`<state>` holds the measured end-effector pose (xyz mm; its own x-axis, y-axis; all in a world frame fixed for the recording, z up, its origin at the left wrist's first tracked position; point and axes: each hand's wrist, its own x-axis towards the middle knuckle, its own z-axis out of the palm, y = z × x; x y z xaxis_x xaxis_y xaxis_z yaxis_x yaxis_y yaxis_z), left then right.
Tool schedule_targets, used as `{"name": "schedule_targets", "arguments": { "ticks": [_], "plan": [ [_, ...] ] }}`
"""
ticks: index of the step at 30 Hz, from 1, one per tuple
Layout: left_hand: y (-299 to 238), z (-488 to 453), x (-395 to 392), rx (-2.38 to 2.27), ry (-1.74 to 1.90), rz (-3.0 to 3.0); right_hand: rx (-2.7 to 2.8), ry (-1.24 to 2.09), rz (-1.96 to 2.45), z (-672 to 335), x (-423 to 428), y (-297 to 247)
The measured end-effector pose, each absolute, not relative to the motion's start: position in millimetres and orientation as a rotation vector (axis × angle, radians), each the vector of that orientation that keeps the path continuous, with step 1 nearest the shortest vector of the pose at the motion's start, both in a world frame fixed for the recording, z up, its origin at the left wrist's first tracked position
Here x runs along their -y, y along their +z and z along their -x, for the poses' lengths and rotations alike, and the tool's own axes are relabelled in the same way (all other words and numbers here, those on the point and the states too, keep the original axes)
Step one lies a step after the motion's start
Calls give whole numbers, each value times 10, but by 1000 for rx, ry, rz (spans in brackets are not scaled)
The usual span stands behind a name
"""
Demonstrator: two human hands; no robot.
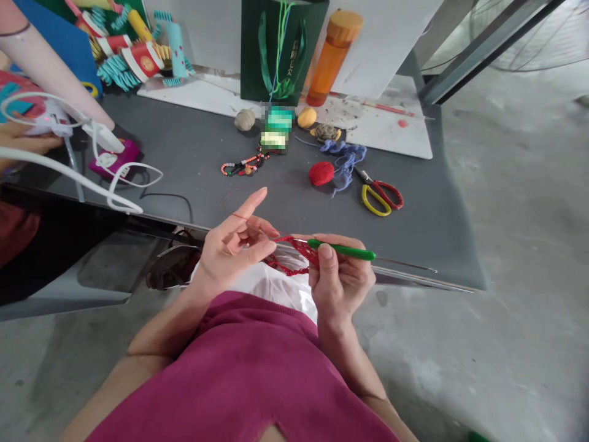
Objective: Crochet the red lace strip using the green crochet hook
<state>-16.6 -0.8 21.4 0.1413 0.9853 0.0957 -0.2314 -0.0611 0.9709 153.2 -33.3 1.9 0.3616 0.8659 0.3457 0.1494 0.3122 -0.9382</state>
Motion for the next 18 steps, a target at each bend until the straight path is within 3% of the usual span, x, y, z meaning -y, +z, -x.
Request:
{"name": "schedule_targets", "arguments": {
  "ticks": [10, 18],
  "plan": [
    [195, 114, 20, -914, 1214, -1194, 1169, 615, 1196, -1550, 353, -15],
    [205, 55, 48, -982, 1273, -1292, 1393, 419, 1160, -1544, 367, -49]
  ]
}}
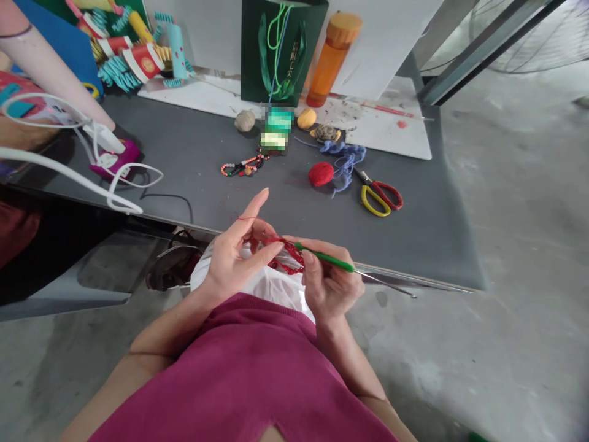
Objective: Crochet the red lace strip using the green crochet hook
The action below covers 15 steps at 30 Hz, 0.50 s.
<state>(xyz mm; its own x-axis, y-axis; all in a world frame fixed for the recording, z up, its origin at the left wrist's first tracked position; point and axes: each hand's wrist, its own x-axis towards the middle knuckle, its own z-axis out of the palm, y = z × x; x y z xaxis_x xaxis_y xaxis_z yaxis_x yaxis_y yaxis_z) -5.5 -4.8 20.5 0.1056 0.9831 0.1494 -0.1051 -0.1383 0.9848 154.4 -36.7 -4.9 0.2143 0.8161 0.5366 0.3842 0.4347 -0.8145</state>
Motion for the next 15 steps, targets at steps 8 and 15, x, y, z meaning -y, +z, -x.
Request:
{"name": "schedule_targets", "arguments": {
  "ticks": [8, 15],
  "plan": [
    [183, 60, 29, -1016, 1230, -1277, 1380, 516, 1252, -1571, 350, -106],
    [152, 41, 26, -1026, 1250, -1280, 1364, 570, 1206, -1567, 338, -105]
  ]
}}
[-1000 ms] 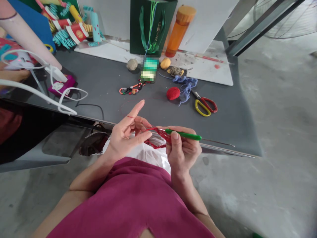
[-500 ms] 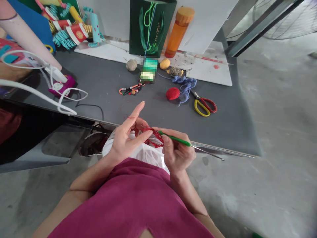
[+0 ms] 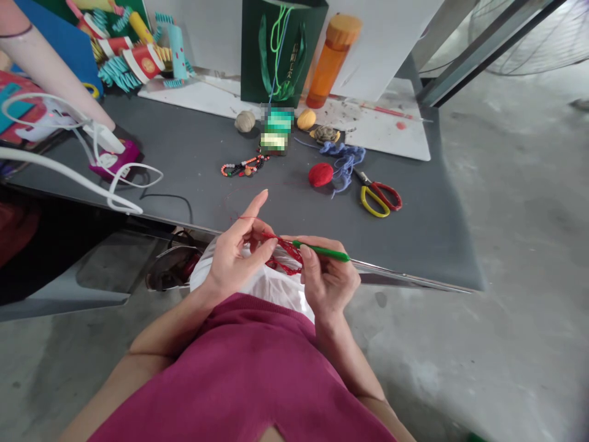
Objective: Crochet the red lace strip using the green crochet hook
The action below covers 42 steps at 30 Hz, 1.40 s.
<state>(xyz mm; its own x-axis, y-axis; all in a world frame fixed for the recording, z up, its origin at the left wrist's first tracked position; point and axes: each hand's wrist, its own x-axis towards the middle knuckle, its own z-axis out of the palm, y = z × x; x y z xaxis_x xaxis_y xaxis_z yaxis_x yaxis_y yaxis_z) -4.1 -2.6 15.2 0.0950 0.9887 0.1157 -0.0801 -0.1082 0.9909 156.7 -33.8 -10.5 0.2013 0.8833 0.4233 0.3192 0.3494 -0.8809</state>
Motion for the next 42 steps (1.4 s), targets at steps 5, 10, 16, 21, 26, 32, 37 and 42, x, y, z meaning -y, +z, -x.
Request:
{"name": "schedule_targets", "arguments": {
  "ticks": [5, 10, 16, 21, 26, 32, 37, 42],
  "plan": [
    [76, 33, -49, -992, 1291, -1077, 1272, 609, 1195, -1552, 311, -74],
    [5, 27, -86, -796, 1093, -938, 1213, 694, 1120, -1508, 260, -46],
    [-47, 35, -82, -727, 1120, -959, 1180, 842, 1088, -1479, 220, -49],
    [-82, 72, -122, -726, 1281, -1031, 1146, 1009, 1067, -1497, 175, -36],
    [-69, 147, -199, -700, 1446, -998, 1135, 1071, 990, -1541, 125, -31],
    [-17, 207, -245, -641, 1414, -815, 1046, 1081, 1053, -1589, 113, -62],
    [16, 242, -276, -672, 1397, -676, 1031, 1089, 1093, -1648, 105, -119],
    [43, 295, -304, -668, 1425, -605, 1008, 1107, 1065, -1676, 102, -145]
  ]
}}
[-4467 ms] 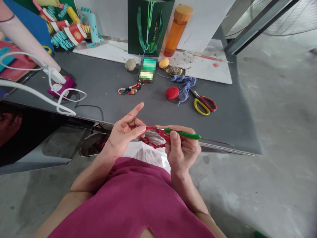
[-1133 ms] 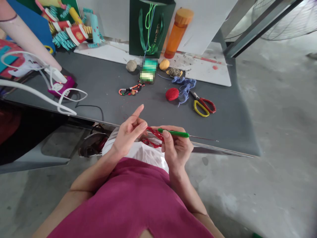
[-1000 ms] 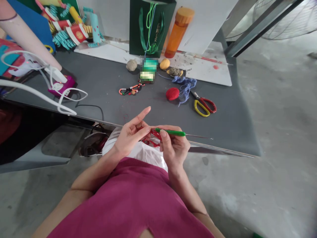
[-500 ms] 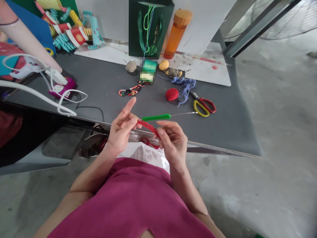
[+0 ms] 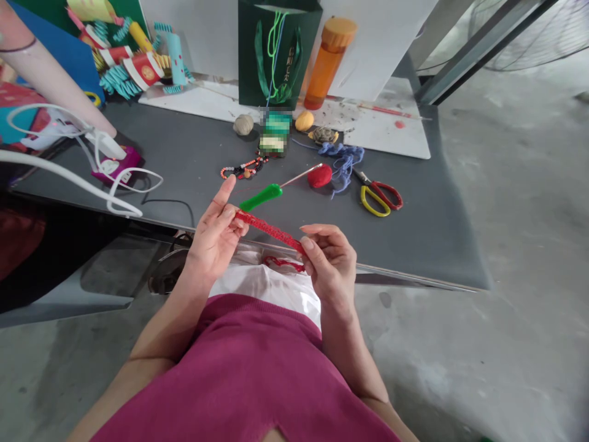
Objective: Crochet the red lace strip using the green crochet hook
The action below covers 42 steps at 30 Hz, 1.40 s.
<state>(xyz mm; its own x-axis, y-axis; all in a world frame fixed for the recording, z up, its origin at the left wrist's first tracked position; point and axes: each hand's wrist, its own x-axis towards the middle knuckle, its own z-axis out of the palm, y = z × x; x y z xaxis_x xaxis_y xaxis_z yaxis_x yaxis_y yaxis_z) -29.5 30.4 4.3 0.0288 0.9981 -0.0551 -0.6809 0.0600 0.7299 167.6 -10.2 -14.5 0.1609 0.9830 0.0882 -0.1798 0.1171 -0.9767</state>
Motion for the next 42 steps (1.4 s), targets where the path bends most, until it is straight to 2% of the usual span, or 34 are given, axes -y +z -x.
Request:
{"name": "schedule_targets", "arguments": {
  "ticks": [19, 35, 42],
  "plan": [
    [139, 434, -339, -653, 1484, -492, 1021, 1036, 1092, -1787, 96, -96],
    [151, 733, -501, -767, 1715, -369, 1026, 954, 1144, -2015, 35, -53],
    [68, 753, -482, -739, 1702, -488, 1121, 775, 1276, -2127, -19, -141]
  ]
}}
